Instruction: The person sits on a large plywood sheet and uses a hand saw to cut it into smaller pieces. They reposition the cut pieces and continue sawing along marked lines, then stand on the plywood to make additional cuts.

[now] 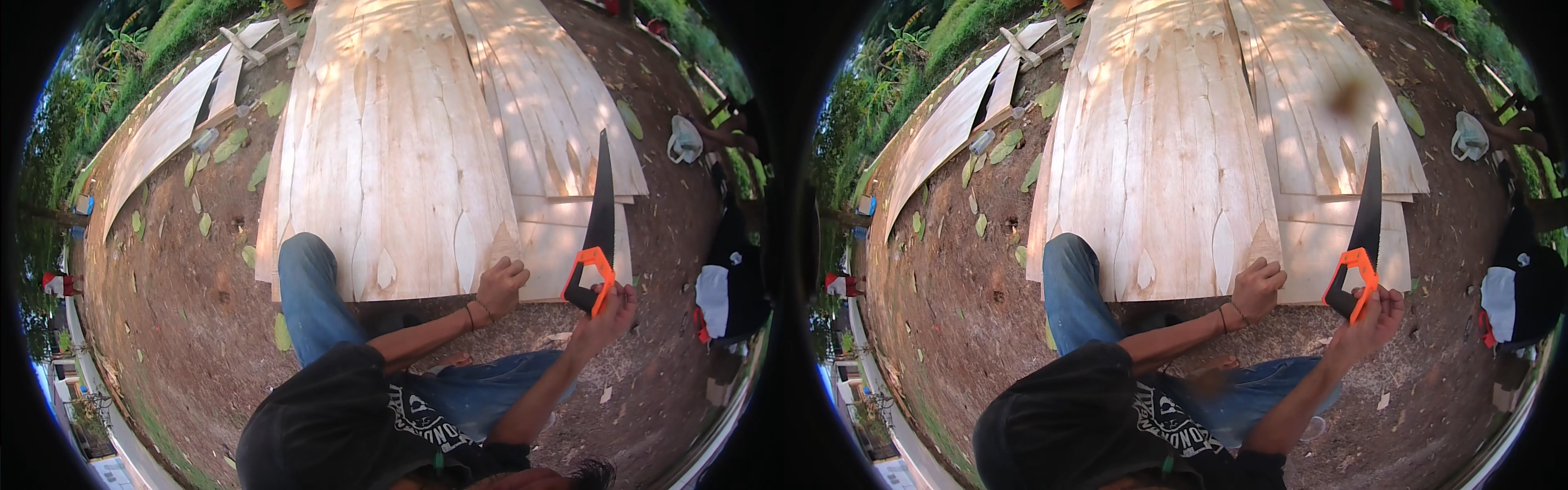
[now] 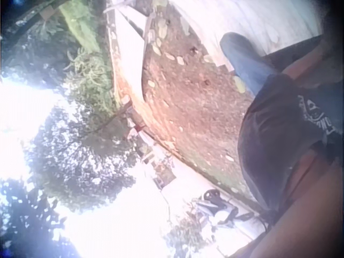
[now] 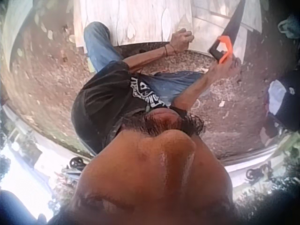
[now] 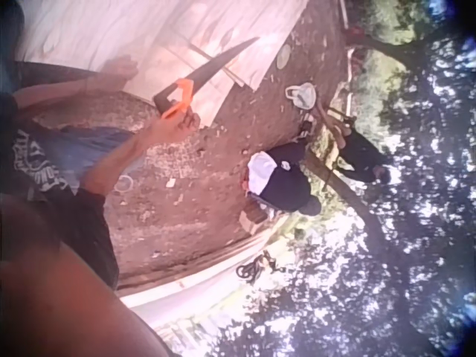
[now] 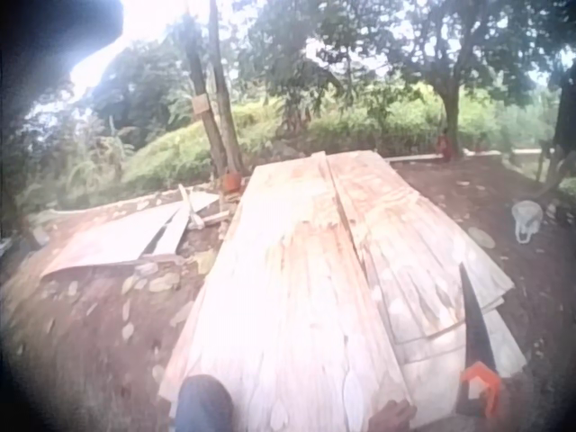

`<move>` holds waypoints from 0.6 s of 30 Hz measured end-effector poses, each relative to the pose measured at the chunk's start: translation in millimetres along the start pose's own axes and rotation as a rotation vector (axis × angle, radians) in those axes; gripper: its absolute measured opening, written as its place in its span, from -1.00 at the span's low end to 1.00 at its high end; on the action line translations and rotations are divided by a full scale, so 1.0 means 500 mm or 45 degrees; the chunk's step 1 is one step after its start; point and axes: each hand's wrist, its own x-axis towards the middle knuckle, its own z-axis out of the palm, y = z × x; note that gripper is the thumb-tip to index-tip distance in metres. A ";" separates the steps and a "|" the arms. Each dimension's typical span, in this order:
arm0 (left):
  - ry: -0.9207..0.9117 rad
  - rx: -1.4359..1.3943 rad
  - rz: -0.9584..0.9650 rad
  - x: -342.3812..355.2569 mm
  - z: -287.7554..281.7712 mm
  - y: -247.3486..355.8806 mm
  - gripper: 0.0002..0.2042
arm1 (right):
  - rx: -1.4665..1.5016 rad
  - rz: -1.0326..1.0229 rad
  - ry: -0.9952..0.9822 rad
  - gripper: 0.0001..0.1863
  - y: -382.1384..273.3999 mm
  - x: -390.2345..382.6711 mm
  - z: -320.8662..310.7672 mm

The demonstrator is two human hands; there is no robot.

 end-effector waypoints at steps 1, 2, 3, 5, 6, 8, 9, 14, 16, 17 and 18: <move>-0.013 0.002 -0.006 -0.002 0.004 -0.003 -0.88 | 0.021 0.001 -0.006 -0.81 0.002 0.000 -0.004; -0.027 0.005 -0.012 -0.005 0.009 -0.008 -0.88 | 0.005 0.010 -0.001 -0.81 0.004 -0.002 -0.008; -0.041 0.009 -0.018 -0.008 0.014 -0.014 -0.88 | -0.010 0.020 0.004 -0.80 0.006 -0.004 -0.010; -0.099 0.007 0.005 -0.010 0.027 -0.025 -0.87 | -0.089 0.005 0.002 -0.80 0.007 -0.002 -0.003; -0.128 0.008 0.015 -0.013 0.032 -0.031 -0.87 | -0.156 -0.002 -0.010 -0.80 0.015 -0.003 0.004; -0.186 0.018 0.011 -0.023 0.040 -0.041 -0.86 | -0.261 -0.042 -0.046 -0.80 0.036 -0.003 0.017; -0.215 0.024 0.007 -0.028 0.043 -0.048 -0.86 | -0.297 -0.076 -0.072 -0.81 0.054 -0.005 0.024; -0.189 -0.008 0.053 -0.044 0.071 -0.069 -0.88 | -0.836 -0.189 -0.261 -0.77 0.168 -0.026 0.073; -0.171 -0.003 0.066 -0.044 0.069 -0.071 -0.89 | -0.992 -0.320 -0.318 -0.75 0.227 -0.036 0.056; -0.157 -0.008 0.074 -0.045 0.068 -0.074 -0.89 | -1.063 -0.391 -0.346 -0.74 0.255 -0.034 0.047; -0.139 -0.012 0.082 -0.044 0.064 -0.080 -0.89 | -1.122 -0.319 -0.383 -0.74 0.273 -0.029 0.034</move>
